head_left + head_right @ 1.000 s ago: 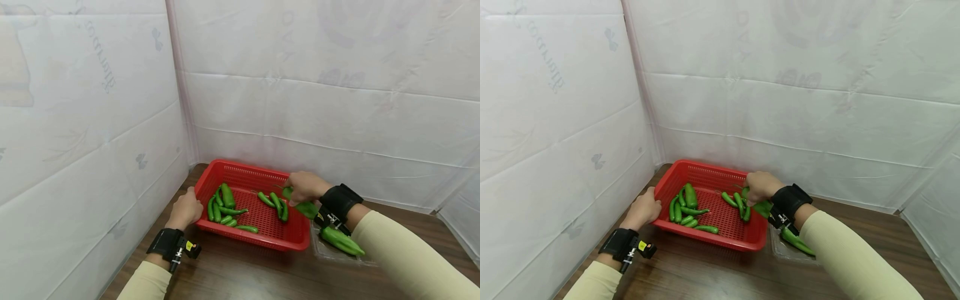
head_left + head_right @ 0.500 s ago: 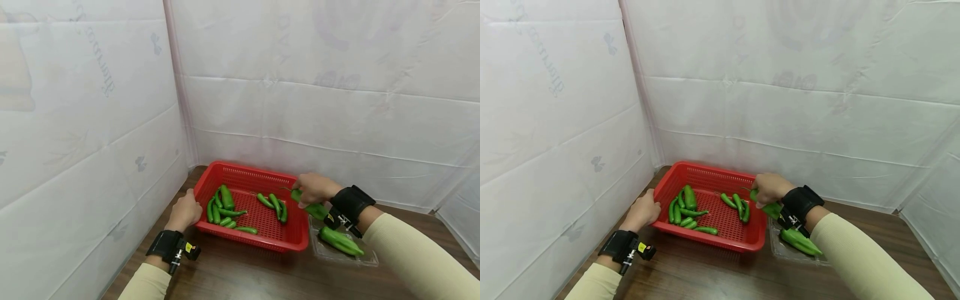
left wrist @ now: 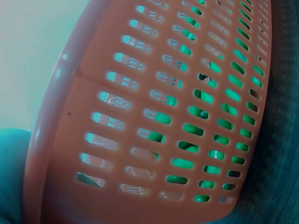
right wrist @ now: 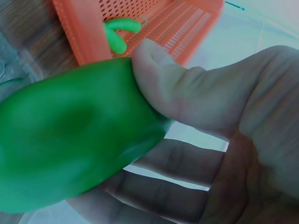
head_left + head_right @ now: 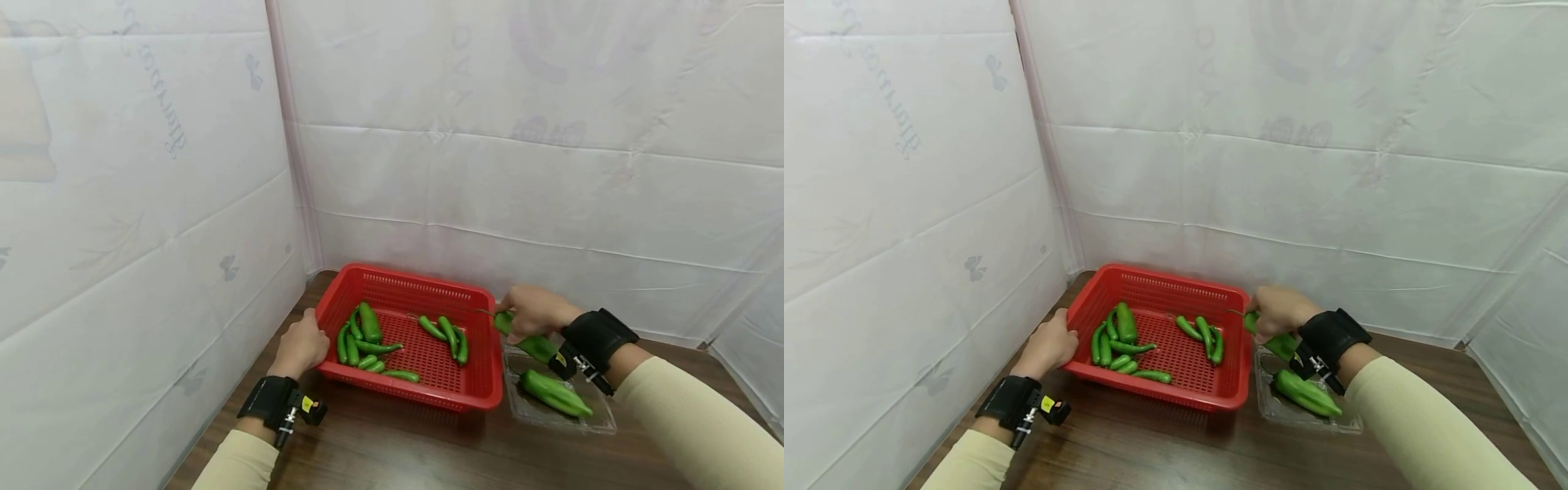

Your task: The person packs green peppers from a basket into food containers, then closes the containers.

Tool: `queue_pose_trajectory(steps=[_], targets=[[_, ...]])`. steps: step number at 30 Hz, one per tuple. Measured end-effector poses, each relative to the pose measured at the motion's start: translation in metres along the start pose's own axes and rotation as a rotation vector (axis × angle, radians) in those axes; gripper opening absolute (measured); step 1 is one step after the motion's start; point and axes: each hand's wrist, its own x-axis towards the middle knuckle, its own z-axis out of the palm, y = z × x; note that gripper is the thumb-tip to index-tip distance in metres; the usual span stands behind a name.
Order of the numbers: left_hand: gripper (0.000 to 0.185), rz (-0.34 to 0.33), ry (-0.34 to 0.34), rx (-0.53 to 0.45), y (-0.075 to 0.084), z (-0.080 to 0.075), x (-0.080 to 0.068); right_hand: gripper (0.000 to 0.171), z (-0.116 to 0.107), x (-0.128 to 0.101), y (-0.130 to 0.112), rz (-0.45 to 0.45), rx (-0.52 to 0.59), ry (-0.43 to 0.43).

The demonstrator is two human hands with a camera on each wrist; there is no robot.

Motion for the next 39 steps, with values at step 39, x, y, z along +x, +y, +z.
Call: queue_pose_trajectory(steps=[39], targets=[[0.051,-0.011,-0.02,0.004,0.001,-0.002,0.0,0.055,0.01,-0.033,0.054,0.076,0.03,0.024]])
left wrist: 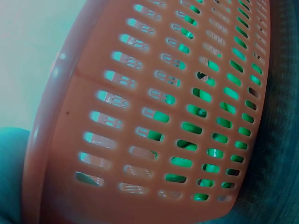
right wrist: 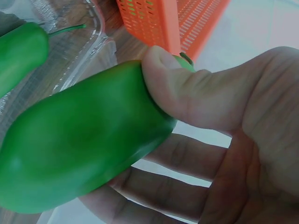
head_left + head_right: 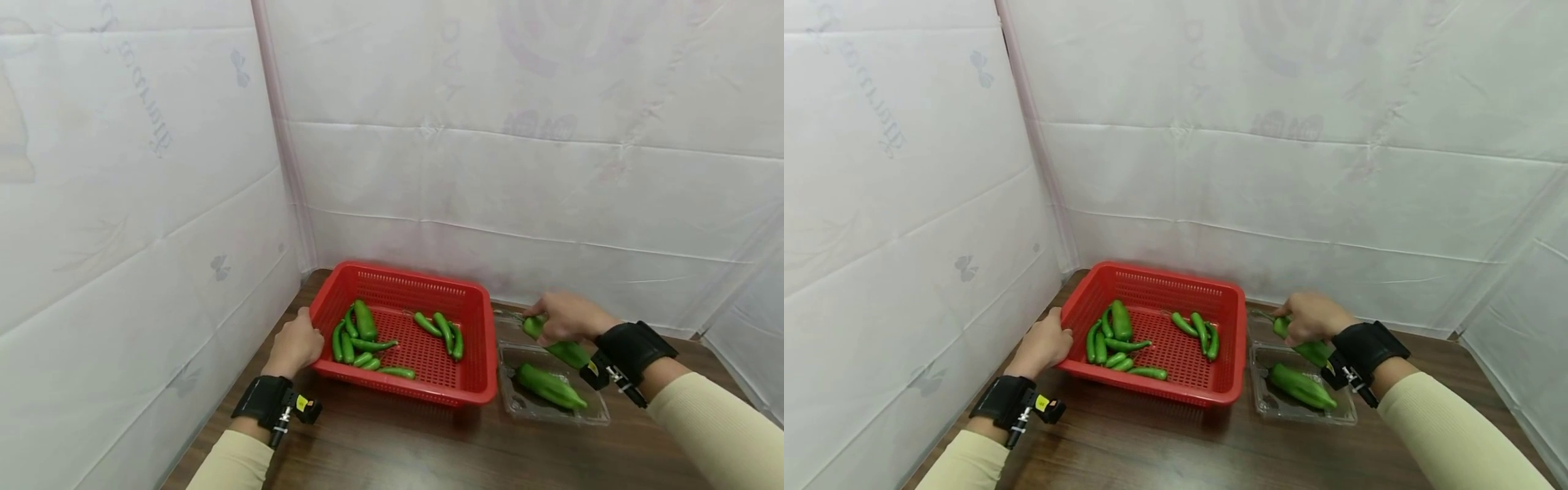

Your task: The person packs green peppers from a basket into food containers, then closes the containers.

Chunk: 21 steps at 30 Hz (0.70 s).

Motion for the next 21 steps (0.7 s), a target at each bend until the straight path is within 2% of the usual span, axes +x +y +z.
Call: queue_pose_trajectory(steps=[9,18,21], targets=[[0.049,0.002,0.004,-0.005,-0.001,0.002,-0.001,0.055,0.009,-0.009,0.009,0.009,0.037,-0.021],[0.048,0.008,0.005,-0.003,-0.001,0.0,0.0,0.056,0.013,-0.011,0.015,-0.003,0.009,-0.014],[0.049,0.004,0.002,-0.002,0.0,0.001,0.0,0.054,0.013,-0.012,0.017,-0.01,-0.029,-0.012]])
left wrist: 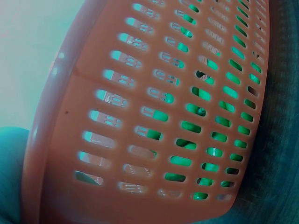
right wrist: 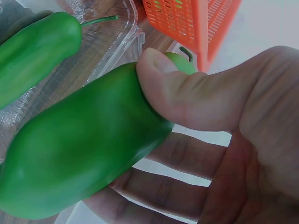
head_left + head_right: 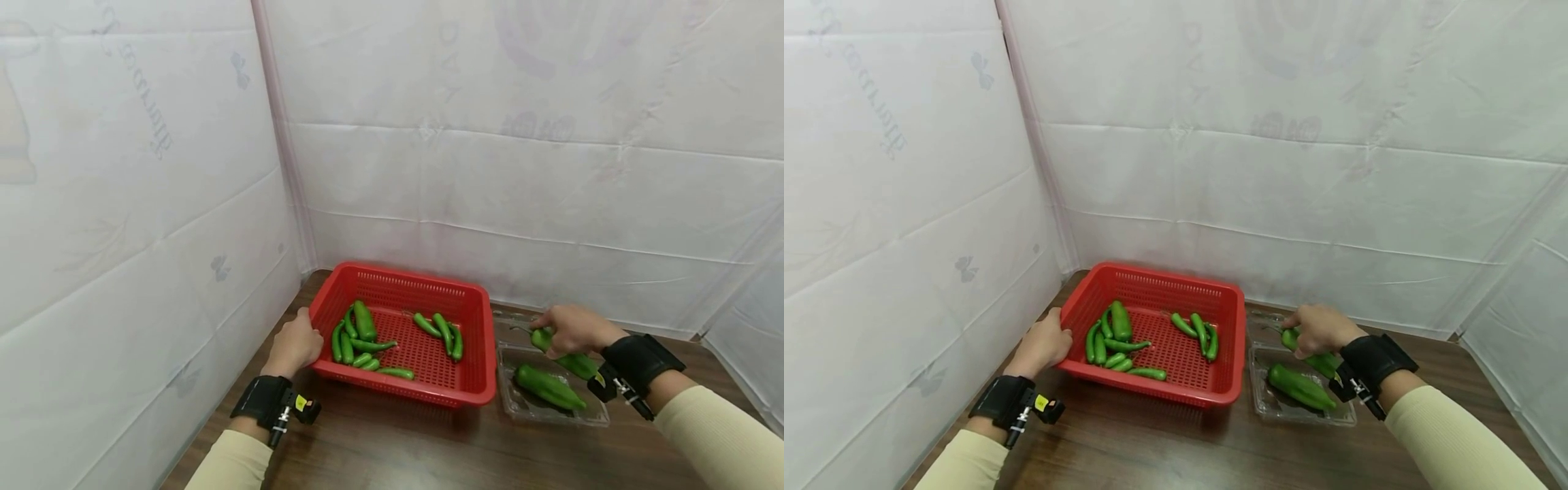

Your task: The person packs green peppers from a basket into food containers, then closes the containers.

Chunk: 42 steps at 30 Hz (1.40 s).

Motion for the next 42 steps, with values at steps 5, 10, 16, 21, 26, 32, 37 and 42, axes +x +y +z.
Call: queue_pose_trajectory(steps=[5,10,16,21,26,32,37,42], targets=[[0.05,-0.012,0.0,0.013,0.0,0.0,-0.001,0.054,0.001,0.0,0.003,0.016,-0.024,-0.003],[0.049,-0.005,0.001,0.013,0.002,-0.001,-0.002,0.055,0.007,-0.002,0.005,0.029,0.018,-0.003],[0.049,-0.003,0.005,0.015,0.004,-0.003,-0.001,0.054,0.01,-0.003,0.009,0.029,0.056,-0.013],[0.048,0.005,0.012,0.015,0.005,-0.004,-0.001,0.054,0.011,-0.003,0.009,0.028,0.052,0.005],[0.049,-0.006,0.001,0.014,0.004,-0.003,-0.003,0.055,0.017,-0.003,0.007,0.032,0.01,0.025],[0.049,0.003,0.01,0.011,0.002,-0.002,-0.002,0.057,0.024,-0.001,0.005,0.087,-0.004,0.025],[0.05,0.006,0.014,0.014,0.002,-0.002,-0.001,0.053,0.026,0.0,0.004,0.119,-0.021,0.033],[0.05,-0.002,0.008,0.01,0.0,-0.001,-0.002,0.051,0.029,-0.001,0.003,0.136,-0.042,0.039]])
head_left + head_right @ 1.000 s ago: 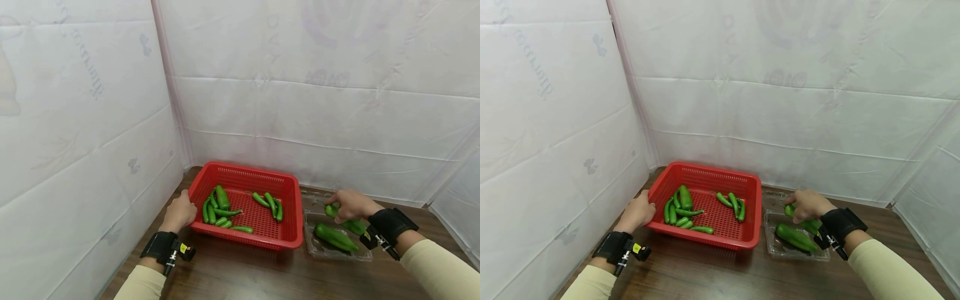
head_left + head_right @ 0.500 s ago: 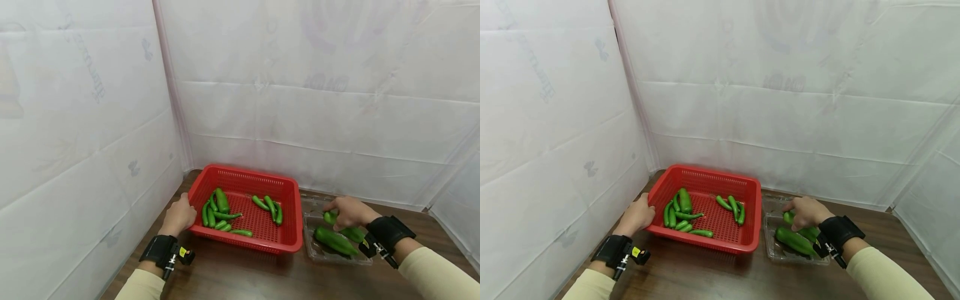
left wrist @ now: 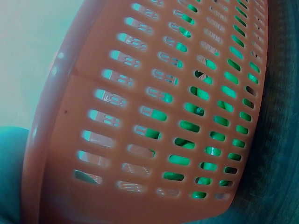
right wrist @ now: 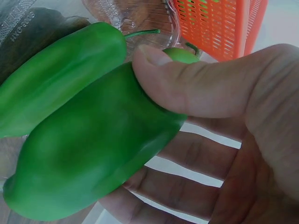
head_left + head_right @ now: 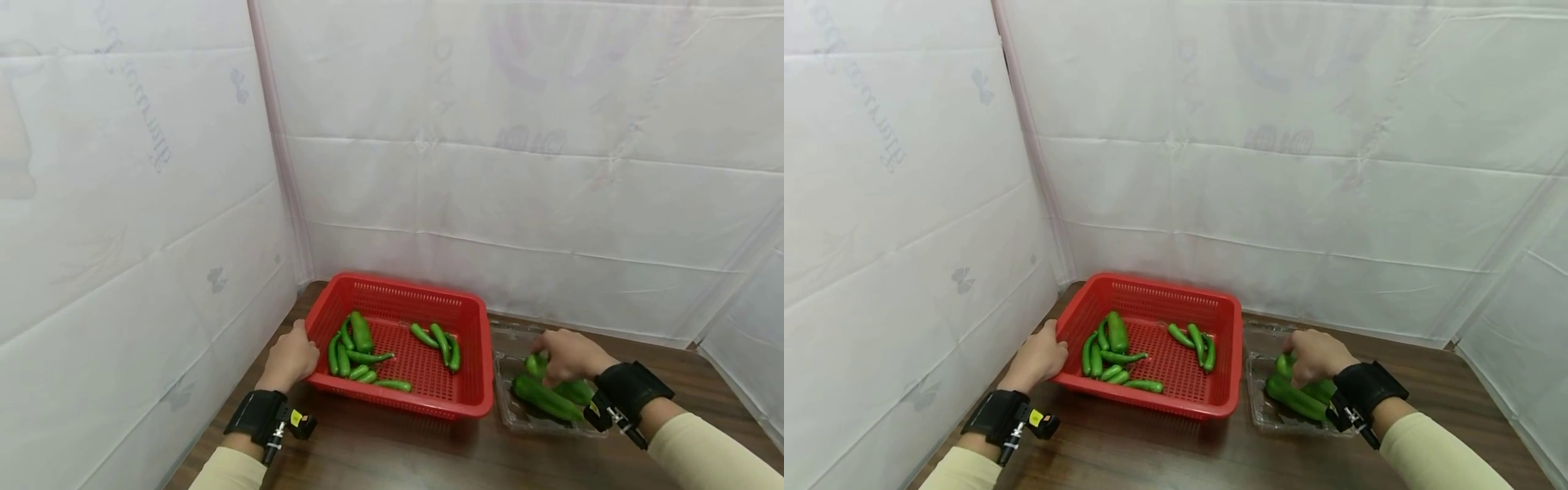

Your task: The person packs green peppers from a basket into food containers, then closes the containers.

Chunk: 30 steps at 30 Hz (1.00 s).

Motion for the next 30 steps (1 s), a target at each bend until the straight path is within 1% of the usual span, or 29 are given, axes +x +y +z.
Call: queue_pose_trajectory(steps=[9,14,24,30], targets=[[0.05,0.01,0.002,0.008,-0.003,-0.002,-0.002,0.05,0.007,0.0,-0.002,-0.014,-0.034,0.016],[0.05,0.0,-0.007,0.01,-0.002,-0.002,-0.002,0.052,0.007,0.001,-0.001,0.01,-0.046,0.003],[0.05,0.003,-0.009,0.001,-0.002,0.001,-0.001,0.047,0.01,0.001,0.0,-0.03,-0.037,0.008],[0.049,0.006,-0.013,-0.012,-0.002,0.0,0.0,0.047,0.012,0.0,-0.001,-0.03,-0.025,0.015]])
